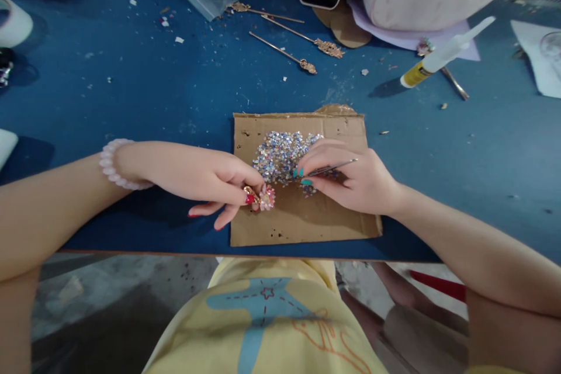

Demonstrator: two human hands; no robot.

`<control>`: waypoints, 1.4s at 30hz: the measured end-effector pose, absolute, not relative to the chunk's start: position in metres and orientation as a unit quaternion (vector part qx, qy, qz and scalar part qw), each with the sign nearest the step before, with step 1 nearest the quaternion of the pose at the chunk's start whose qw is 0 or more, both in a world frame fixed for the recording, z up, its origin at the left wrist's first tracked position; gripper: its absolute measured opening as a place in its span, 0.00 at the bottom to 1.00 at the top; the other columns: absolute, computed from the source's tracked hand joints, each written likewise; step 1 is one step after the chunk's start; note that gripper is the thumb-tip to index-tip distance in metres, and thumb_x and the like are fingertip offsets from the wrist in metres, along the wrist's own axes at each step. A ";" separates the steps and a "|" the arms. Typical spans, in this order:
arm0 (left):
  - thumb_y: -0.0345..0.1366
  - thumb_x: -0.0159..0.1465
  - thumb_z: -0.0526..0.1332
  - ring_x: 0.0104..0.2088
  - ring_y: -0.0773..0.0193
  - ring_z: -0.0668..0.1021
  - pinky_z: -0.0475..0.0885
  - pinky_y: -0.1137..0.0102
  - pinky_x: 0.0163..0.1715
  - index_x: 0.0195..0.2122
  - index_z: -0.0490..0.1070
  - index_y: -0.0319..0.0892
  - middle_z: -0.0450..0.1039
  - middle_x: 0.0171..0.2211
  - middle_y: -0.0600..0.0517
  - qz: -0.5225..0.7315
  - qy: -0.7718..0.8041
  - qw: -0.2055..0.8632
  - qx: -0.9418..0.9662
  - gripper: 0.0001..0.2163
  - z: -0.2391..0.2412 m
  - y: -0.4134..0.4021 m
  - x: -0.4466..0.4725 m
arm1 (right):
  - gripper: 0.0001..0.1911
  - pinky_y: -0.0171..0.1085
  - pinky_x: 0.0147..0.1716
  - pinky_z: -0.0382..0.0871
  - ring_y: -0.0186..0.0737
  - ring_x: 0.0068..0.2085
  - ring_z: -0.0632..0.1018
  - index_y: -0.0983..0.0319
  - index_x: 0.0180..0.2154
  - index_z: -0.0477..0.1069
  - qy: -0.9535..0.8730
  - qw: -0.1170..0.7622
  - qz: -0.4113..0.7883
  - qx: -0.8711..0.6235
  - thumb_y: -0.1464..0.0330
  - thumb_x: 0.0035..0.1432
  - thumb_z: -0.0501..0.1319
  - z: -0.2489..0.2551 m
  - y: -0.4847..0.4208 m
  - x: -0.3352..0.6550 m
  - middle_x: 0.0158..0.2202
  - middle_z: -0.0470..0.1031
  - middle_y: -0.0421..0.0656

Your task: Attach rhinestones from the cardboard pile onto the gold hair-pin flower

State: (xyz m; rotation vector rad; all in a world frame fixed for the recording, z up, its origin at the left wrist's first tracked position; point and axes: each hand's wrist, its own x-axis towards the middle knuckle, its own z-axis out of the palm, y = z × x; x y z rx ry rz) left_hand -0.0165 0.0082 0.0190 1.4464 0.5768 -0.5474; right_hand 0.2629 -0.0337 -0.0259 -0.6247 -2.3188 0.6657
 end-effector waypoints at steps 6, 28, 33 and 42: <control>0.32 0.74 0.56 0.18 0.70 0.73 0.66 0.76 0.19 0.36 0.64 0.47 0.82 0.31 0.56 -0.244 0.253 0.677 0.647 0.07 0.019 0.008 -0.016 | 0.05 0.41 0.44 0.80 0.40 0.40 0.83 0.62 0.42 0.74 -0.888 0.330 0.236 -0.219 0.77 0.70 0.61 -0.027 -0.032 0.263 0.37 0.83 0.45; 0.34 0.73 0.55 0.17 0.68 0.74 0.66 0.73 0.18 0.45 0.69 0.47 0.82 0.31 0.55 -0.239 0.250 0.677 0.649 0.05 0.019 0.008 -0.017 | 0.06 0.43 0.46 0.81 0.40 0.40 0.84 0.60 0.42 0.74 -0.882 0.347 0.218 -0.233 0.75 0.72 0.61 -0.029 -0.032 0.260 0.37 0.84 0.43; 0.34 0.72 0.57 0.17 0.69 0.74 0.66 0.74 0.18 0.38 0.66 0.47 0.82 0.30 0.56 -0.235 0.247 0.685 0.644 0.04 0.018 0.009 -0.017 | 0.06 0.41 0.44 0.80 0.39 0.41 0.84 0.60 0.41 0.74 -0.882 0.340 0.211 -0.248 0.75 0.71 0.61 -0.028 -0.033 0.260 0.37 0.84 0.43; 0.34 0.72 0.57 0.18 0.67 0.75 0.67 0.73 0.19 0.42 0.69 0.47 0.83 0.31 0.55 -0.235 0.249 0.683 0.645 0.03 0.018 0.009 -0.018 | 0.07 0.41 0.43 0.80 0.40 0.40 0.83 0.60 0.40 0.74 -0.883 0.338 0.218 -0.241 0.76 0.70 0.60 -0.023 -0.033 0.263 0.36 0.83 0.43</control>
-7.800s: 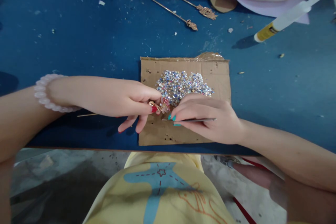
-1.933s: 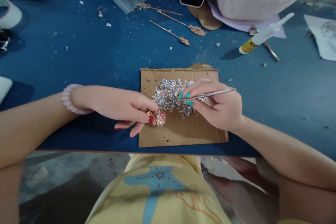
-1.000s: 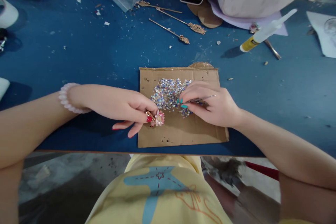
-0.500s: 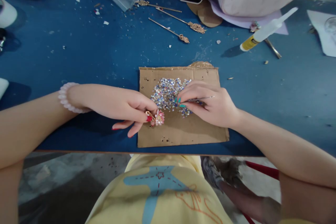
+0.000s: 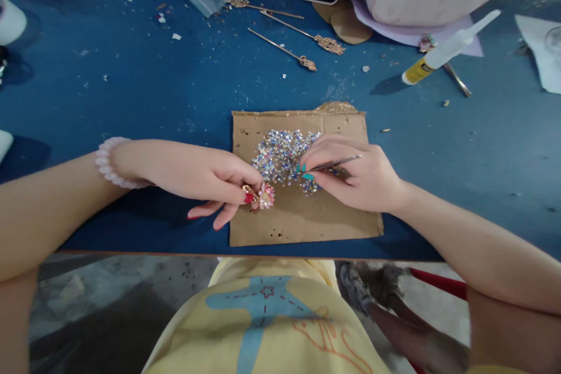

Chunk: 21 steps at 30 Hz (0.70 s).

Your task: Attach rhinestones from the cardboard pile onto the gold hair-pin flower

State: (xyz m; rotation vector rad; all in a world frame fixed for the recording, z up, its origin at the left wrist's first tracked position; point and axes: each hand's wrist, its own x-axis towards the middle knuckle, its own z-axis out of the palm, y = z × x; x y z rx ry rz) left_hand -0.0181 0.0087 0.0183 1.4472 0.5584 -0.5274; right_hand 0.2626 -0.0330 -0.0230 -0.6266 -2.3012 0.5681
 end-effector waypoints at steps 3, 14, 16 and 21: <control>0.34 0.72 0.57 0.19 0.67 0.76 0.67 0.74 0.19 0.45 0.70 0.47 0.83 0.31 0.54 -0.241 0.255 0.687 0.636 0.04 0.018 0.009 -0.018 | 0.06 0.40 0.42 0.80 0.40 0.40 0.83 0.60 0.41 0.74 -0.882 0.339 0.207 -0.255 0.76 0.70 0.61 -0.023 -0.033 0.264 0.36 0.83 0.43; 0.33 0.72 0.57 0.21 0.68 0.77 0.68 0.75 0.21 0.48 0.71 0.46 0.83 0.32 0.53 -0.252 0.263 0.695 0.620 0.06 0.017 0.009 -0.018 | 0.06 0.40 0.41 0.81 0.39 0.40 0.84 0.61 0.41 0.74 -0.883 0.330 0.202 -0.266 0.75 0.71 0.61 -0.024 -0.031 0.265 0.37 0.83 0.43; 0.33 0.73 0.56 0.21 0.68 0.77 0.68 0.76 0.21 0.48 0.70 0.45 0.83 0.32 0.53 -0.251 0.263 0.697 0.619 0.06 0.017 0.009 -0.018 | 0.06 0.40 0.42 0.81 0.39 0.40 0.84 0.60 0.40 0.74 -0.886 0.327 0.207 -0.255 0.75 0.71 0.61 -0.023 -0.031 0.267 0.36 0.83 0.43; 0.32 0.73 0.57 0.21 0.67 0.77 0.69 0.76 0.21 0.47 0.70 0.46 0.83 0.31 0.54 -0.251 0.260 0.699 0.617 0.06 0.016 0.009 -0.018 | 0.06 0.41 0.44 0.80 0.40 0.40 0.83 0.60 0.41 0.74 -0.888 0.319 0.228 -0.242 0.76 0.70 0.62 -0.020 -0.028 0.271 0.36 0.82 0.43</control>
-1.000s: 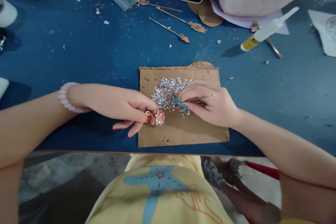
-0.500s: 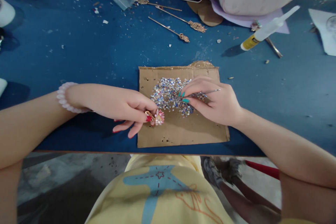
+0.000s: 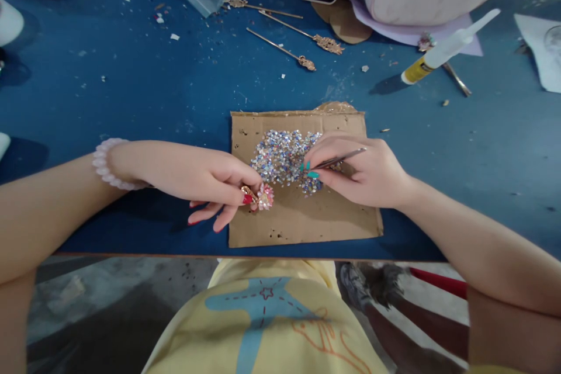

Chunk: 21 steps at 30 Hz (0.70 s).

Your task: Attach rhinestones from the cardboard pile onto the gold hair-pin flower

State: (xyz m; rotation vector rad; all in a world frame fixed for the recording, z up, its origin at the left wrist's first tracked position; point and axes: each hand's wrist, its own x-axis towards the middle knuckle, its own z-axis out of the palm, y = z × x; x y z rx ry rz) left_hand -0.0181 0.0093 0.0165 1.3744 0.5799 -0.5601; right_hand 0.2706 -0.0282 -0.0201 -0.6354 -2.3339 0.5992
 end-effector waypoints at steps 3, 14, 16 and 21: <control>0.32 0.73 0.56 0.21 0.67 0.78 0.69 0.76 0.21 0.48 0.70 0.46 0.83 0.30 0.54 -0.251 0.260 0.702 0.614 0.06 0.014 0.009 -0.019 | 0.06 0.40 0.43 0.80 0.40 0.41 0.84 0.60 0.41 0.74 -0.886 0.317 0.234 -0.245 0.76 0.70 0.62 -0.020 -0.028 0.272 0.36 0.82 0.42; 0.32 0.72 0.56 0.20 0.68 0.77 0.69 0.76 0.21 0.48 0.70 0.45 0.83 0.31 0.54 -0.248 0.259 0.698 0.620 0.06 0.016 0.010 -0.018 | 0.07 0.39 0.40 0.80 0.39 0.40 0.84 0.60 0.41 0.74 -0.886 0.327 0.197 -0.263 0.76 0.71 0.61 -0.023 -0.027 0.270 0.36 0.83 0.42; 0.32 0.72 0.56 0.20 0.67 0.77 0.69 0.76 0.21 0.48 0.70 0.45 0.83 0.31 0.54 -0.248 0.261 0.697 0.620 0.07 0.016 0.010 -0.018 | 0.07 0.39 0.40 0.81 0.39 0.40 0.84 0.60 0.41 0.74 -0.886 0.330 0.194 -0.263 0.76 0.70 0.61 -0.023 -0.027 0.271 0.36 0.83 0.42; 0.32 0.72 0.56 0.21 0.67 0.78 0.69 0.76 0.21 0.48 0.70 0.45 0.83 0.30 0.54 -0.248 0.259 0.702 0.615 0.07 0.014 0.009 -0.019 | 0.07 0.39 0.41 0.81 0.39 0.40 0.84 0.59 0.41 0.74 -0.888 0.325 0.196 -0.261 0.76 0.70 0.61 -0.021 -0.025 0.273 0.36 0.82 0.42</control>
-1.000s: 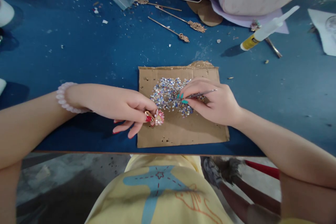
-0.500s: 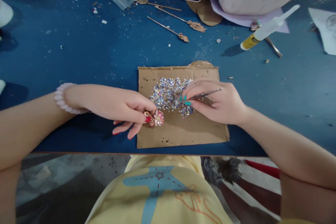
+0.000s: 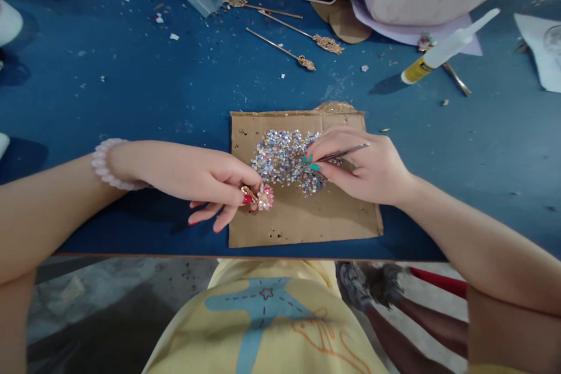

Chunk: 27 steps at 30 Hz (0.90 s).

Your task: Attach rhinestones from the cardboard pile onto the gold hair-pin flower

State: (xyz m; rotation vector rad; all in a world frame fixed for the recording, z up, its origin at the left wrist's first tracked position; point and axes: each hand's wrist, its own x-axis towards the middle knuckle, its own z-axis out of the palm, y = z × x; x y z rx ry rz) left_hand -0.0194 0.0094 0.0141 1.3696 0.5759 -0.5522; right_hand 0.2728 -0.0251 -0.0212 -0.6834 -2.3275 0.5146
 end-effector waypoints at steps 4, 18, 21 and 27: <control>0.32 0.72 0.57 0.21 0.67 0.77 0.69 0.75 0.21 0.47 0.70 0.46 0.83 0.31 0.53 -0.248 0.260 0.697 0.620 0.06 0.014 0.010 -0.019 | 0.07 0.39 0.41 0.81 0.38 0.40 0.84 0.59 0.41 0.73 -0.890 0.322 0.199 -0.256 0.76 0.70 0.61 -0.020 -0.025 0.274 0.36 0.82 0.41; 0.33 0.73 0.56 0.21 0.67 0.78 0.69 0.75 0.21 0.49 0.71 0.46 0.82 0.30 0.54 -0.252 0.262 0.698 0.617 0.07 0.014 0.010 -0.020 | 0.07 0.41 0.42 0.81 0.39 0.40 0.84 0.59 0.41 0.73 -0.894 0.324 0.199 -0.237 0.77 0.70 0.61 -0.019 -0.027 0.271 0.36 0.82 0.42; 0.33 0.74 0.56 0.22 0.67 0.78 0.70 0.75 0.22 0.49 0.70 0.46 0.82 0.30 0.54 -0.250 0.262 0.701 0.614 0.06 0.013 0.010 -0.020 | 0.07 0.41 0.42 0.81 0.40 0.40 0.84 0.60 0.41 0.73 -0.892 0.325 0.205 -0.238 0.77 0.70 0.61 -0.020 -0.027 0.271 0.36 0.82 0.42; 0.33 0.73 0.56 0.21 0.67 0.77 0.70 0.76 0.21 0.46 0.69 0.45 0.83 0.30 0.53 -0.250 0.262 0.698 0.618 0.05 0.015 0.010 -0.019 | 0.06 0.39 0.41 0.80 0.39 0.41 0.84 0.60 0.41 0.74 -0.891 0.319 0.206 -0.248 0.76 0.70 0.61 -0.021 -0.027 0.272 0.36 0.82 0.42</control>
